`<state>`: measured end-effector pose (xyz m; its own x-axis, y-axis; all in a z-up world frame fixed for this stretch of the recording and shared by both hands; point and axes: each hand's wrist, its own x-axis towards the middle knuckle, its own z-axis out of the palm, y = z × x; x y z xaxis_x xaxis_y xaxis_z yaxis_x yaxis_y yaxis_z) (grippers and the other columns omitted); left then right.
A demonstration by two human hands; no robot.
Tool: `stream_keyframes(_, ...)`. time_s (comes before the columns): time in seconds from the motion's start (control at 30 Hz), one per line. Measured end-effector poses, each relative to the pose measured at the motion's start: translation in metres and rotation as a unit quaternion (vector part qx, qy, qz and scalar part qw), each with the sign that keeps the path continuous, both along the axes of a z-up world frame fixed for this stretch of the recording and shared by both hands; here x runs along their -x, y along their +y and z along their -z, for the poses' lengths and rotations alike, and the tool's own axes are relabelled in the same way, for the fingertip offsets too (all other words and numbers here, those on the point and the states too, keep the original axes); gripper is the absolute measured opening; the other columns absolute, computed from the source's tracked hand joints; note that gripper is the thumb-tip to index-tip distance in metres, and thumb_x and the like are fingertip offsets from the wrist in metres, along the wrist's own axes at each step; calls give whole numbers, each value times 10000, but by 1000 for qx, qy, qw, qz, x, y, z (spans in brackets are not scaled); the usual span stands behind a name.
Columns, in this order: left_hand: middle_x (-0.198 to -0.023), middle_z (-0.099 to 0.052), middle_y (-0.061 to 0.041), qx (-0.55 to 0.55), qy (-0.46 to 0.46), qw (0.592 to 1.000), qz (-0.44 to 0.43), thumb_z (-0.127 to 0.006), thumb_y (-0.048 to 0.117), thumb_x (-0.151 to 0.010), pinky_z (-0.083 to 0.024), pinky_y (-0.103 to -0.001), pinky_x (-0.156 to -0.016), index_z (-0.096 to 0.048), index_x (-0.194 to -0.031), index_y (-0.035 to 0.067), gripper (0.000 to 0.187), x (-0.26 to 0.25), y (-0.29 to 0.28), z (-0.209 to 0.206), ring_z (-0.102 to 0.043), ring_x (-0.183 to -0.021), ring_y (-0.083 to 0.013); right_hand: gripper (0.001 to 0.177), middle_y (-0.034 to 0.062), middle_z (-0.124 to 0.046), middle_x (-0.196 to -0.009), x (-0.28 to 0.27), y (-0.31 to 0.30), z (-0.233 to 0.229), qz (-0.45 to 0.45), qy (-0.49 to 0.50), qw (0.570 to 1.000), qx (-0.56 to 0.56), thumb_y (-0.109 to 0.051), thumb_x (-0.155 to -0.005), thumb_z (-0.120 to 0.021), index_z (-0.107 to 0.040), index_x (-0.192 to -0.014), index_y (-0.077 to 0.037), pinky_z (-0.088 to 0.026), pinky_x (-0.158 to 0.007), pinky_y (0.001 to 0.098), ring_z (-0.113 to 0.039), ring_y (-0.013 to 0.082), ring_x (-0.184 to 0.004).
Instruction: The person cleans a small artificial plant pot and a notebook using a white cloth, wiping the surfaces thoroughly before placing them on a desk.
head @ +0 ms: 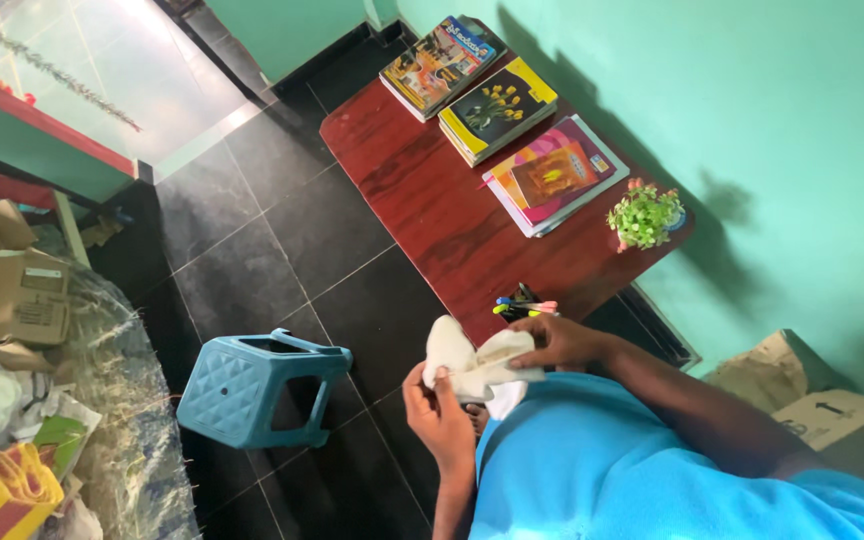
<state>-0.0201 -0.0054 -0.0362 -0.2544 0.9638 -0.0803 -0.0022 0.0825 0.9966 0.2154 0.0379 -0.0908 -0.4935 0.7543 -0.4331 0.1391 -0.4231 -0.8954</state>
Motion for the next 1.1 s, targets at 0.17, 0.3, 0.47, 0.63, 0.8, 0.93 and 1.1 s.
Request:
stream_keyframes(0.17,-1141,-689,-109,43,27,999,-2,-630,233,-994,-560,-293,-811,-581,-1296,-4,387,12,7,-12,-682,-948,-151,334,91,-715,-1202,9,-1,-12,113,268,956,-47,-63,-947,-748,-642,-1257,3,-537,-990,351,-668,149,-1136)
stream_keyframes(0.3,-1381,-567,-99,-40,-111,978,174,-692,220,-935,-500,-305,-1024,-339,-1466,58,658,4,10,-29,-607,-1231,-170,426,68,-707,-1215,18,4,-41,116,191,975,-1,-109,-910,-726,-608,-1317,-64,-529,-980,355,-657,146,-1147)
stream_keyframes(0.47,-1219,-714,-134,-31,-1,977,210,-722,150,-955,-542,-312,-993,-573,-1354,-23,459,-20,16,-20,-688,-1137,-188,459,39,-684,-1238,18,12,-56,20,93,986,-140,-141,-944,-706,-562,-1376,-82,-502,-1006,311,-635,111,-1165)
stream_keyframes(0.63,-1124,-730,-131,8,-8,996,85,-694,96,-951,-552,-292,-913,-644,-1284,-35,361,-45,29,-14,-681,-1014,-161,386,54,-726,-1146,-14,35,-32,107,124,985,-45,-77,-910,-749,-643,-1281,-45,-552,-906,300,-667,107,-1056)
stream_keyframes(0.8,-1122,-720,-122,63,-25,997,-37,-666,92,-971,-558,-292,-877,-623,-1270,-31,326,-95,49,-20,-689,-992,-164,353,86,-753,-1120,-64,57,-21,117,32,990,-71,-115,-937,-762,-690,-1273,-39,-584,-883,323,-694,137,-1000)
stream_keyframes(0.93,-1271,-638,-169,6,-53,997,59,-584,168,-1034,-526,-325,-977,-523,-1400,-35,422,-138,67,-13,-641,-1140,-201,590,55,-678,-1301,-99,74,-43,23,130,988,-84,-153,-887,-779,-558,-1431,-99,-550,-980,316,-649,126,-1157)
stream_keyframes(1.1,-1446,-547,-175,-2,-84,972,219,-501,214,-1075,-425,-332,-1129,-390,-1525,15,504,-186,91,-2,-539,-1349,-215,618,93,-623,-1431,-128,91,-37,58,128,978,-154,-4,-864,-620,-523,-1469,-81,-486,-1083,335,-603,190,-1283)
